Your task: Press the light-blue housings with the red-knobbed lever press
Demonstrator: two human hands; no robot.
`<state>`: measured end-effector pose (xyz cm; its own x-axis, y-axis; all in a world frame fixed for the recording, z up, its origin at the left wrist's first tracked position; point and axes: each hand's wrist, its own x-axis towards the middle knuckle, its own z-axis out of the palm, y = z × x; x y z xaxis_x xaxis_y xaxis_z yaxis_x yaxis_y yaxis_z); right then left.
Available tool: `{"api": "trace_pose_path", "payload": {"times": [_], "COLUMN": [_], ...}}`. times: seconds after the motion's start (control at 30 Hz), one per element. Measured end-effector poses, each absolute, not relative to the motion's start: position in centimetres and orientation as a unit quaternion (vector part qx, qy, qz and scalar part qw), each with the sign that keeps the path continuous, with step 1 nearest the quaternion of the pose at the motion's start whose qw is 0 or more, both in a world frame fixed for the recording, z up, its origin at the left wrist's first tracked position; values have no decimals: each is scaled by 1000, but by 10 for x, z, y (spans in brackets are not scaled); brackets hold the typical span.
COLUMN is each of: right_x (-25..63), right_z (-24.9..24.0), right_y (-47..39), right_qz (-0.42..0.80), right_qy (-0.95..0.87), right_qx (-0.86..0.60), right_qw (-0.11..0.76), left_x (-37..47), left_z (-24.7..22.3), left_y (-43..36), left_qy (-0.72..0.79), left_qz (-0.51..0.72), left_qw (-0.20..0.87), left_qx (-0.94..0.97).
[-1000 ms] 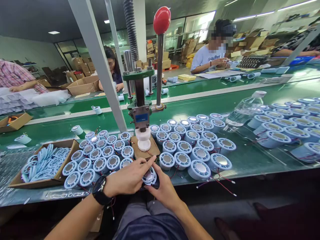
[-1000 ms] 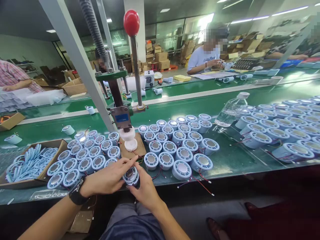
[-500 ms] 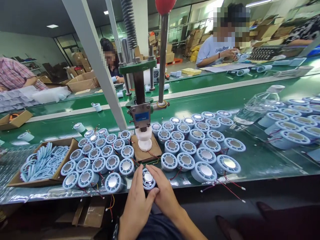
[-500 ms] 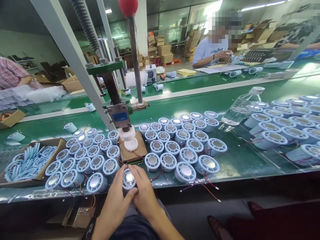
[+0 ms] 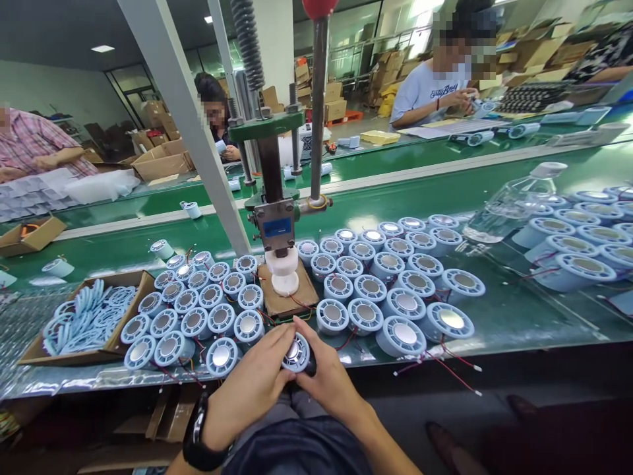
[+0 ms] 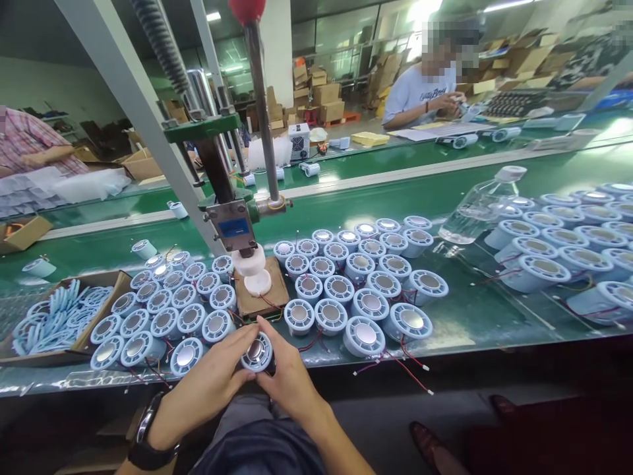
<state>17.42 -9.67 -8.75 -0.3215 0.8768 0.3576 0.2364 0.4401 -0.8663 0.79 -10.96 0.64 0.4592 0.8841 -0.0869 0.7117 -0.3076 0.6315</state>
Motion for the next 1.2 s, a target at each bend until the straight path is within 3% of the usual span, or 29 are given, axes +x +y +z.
{"api": "trace_pose_path", "payload": {"times": [0.2, 0.7, 0.97, 1.2], "right_x": [170, 166, 155, 177], "right_z": [-90, -92, -102, -84], "right_y": [-100, -104, -115, -116], "right_qz": [336, 317, 191, 223], "right_qy": [-720, -721, -754, -819], "right_qx": [-410, -415, -433, -398], "right_qw": [447, 455, 456, 348], "left_x": [6, 4, 16, 38], "left_z": [0, -3, -22, -64], "left_y": [-112, -115, -129, -138], "left_qy": [569, 567, 572, 620], "left_qz": [166, 197, 254, 332], "left_qw": [328, 354, 396, 329], "left_qx": [736, 717, 671, 630]}}
